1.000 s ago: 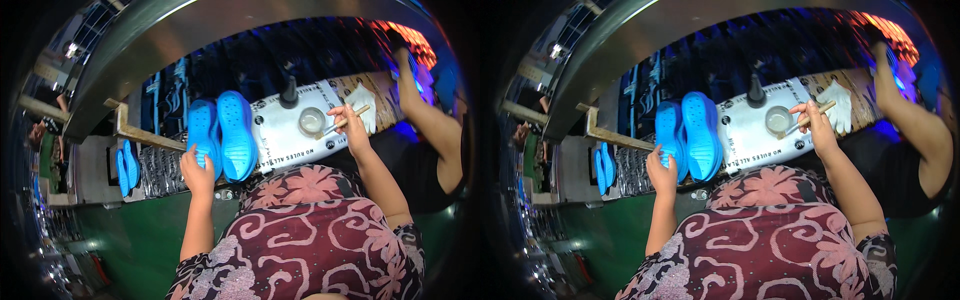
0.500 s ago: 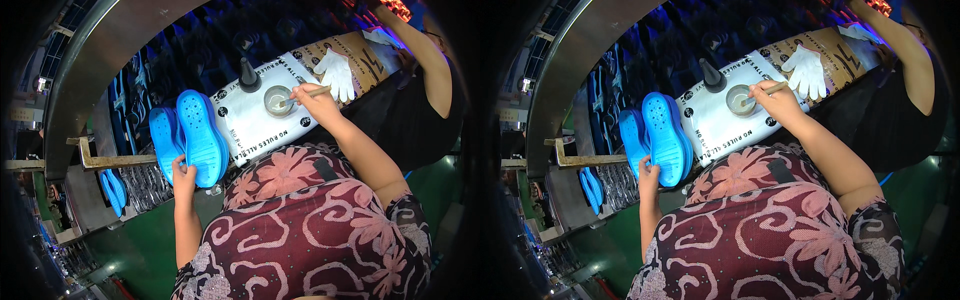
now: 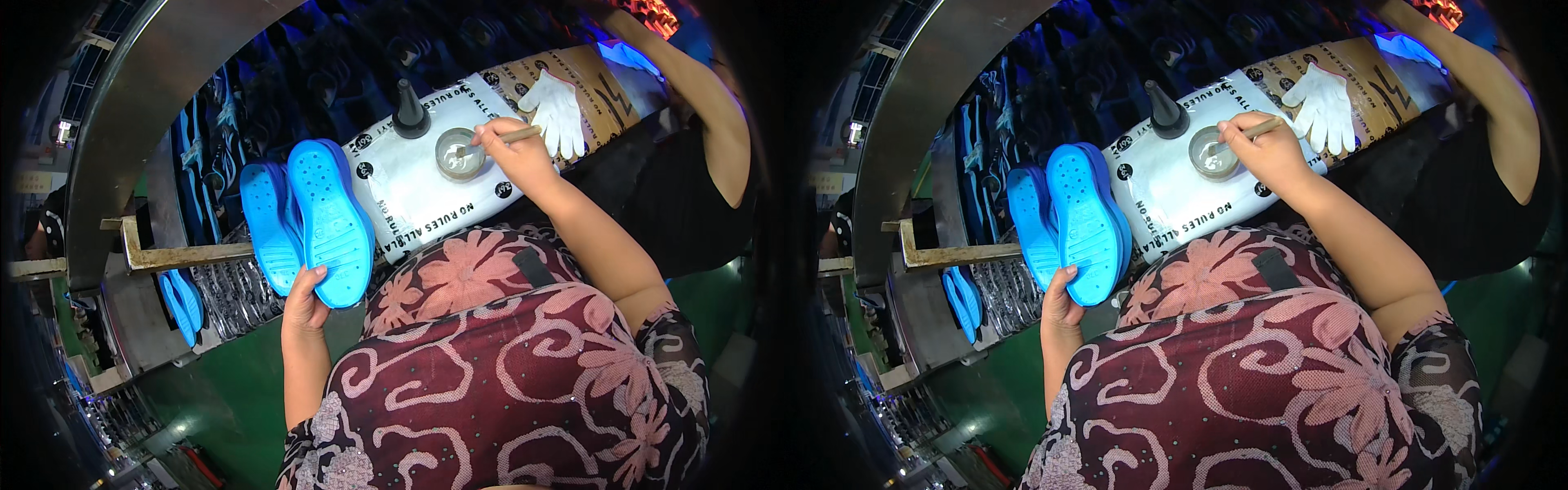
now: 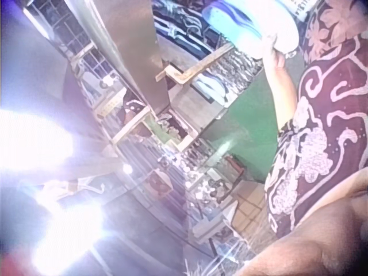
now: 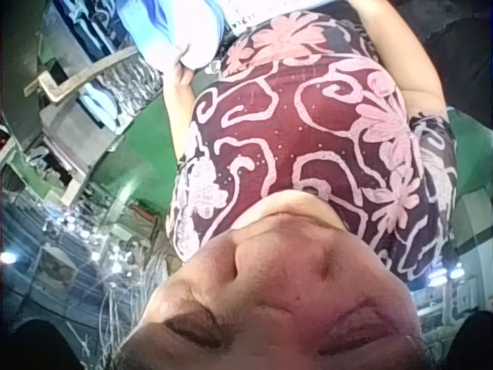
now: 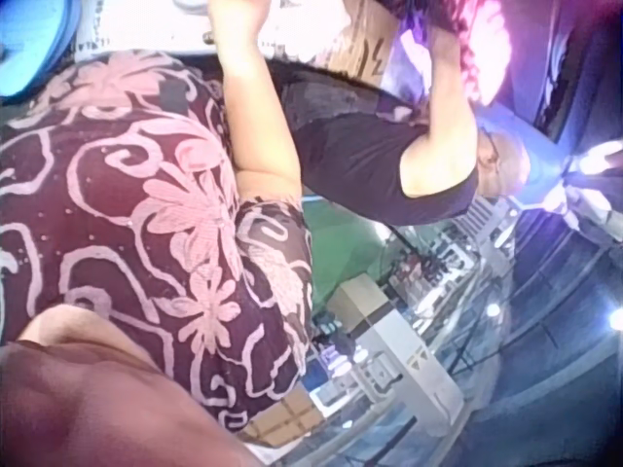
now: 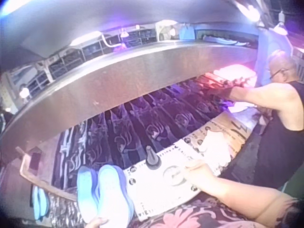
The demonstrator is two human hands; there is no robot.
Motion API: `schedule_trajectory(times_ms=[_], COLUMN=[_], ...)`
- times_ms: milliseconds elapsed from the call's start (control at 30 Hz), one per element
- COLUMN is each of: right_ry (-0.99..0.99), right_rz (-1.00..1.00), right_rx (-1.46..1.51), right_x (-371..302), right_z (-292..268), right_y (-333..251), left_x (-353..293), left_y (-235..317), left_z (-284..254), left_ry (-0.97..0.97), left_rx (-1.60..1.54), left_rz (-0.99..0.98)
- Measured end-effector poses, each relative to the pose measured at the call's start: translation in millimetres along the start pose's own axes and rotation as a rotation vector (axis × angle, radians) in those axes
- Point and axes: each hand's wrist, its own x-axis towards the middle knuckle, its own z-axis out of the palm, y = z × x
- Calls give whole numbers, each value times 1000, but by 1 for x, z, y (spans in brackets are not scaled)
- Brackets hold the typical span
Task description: The person repeatedly picks up shoe soles, applies liquid to them using a brush, and places them onto an overhead conveyor belt.
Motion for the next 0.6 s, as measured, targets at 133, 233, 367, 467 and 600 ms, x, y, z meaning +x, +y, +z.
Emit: schedule_trajectory(times_ms=[133, 233, 367, 467, 600], right_ry=[-53, 51, 16, 48, -95], right_rz=[19, 105, 157, 190, 77], right_rx=[-118, 68, 255, 488, 504], right_x=[-3, -2, -3, -9, -17], right_z=[2, -2, -5, -8, -7], right_y=[14, 11, -3, -22, -65], left_x=[6, -3, -8, -7, 0], left_y=[0, 1, 2, 3, 3], left_z=[-9, 16, 52, 56, 77], left_ry=[-222, -141, -62, 55, 150], left_rx=[-1, 88, 158, 440, 524], left_rz=[-108, -63, 268, 544, 770])
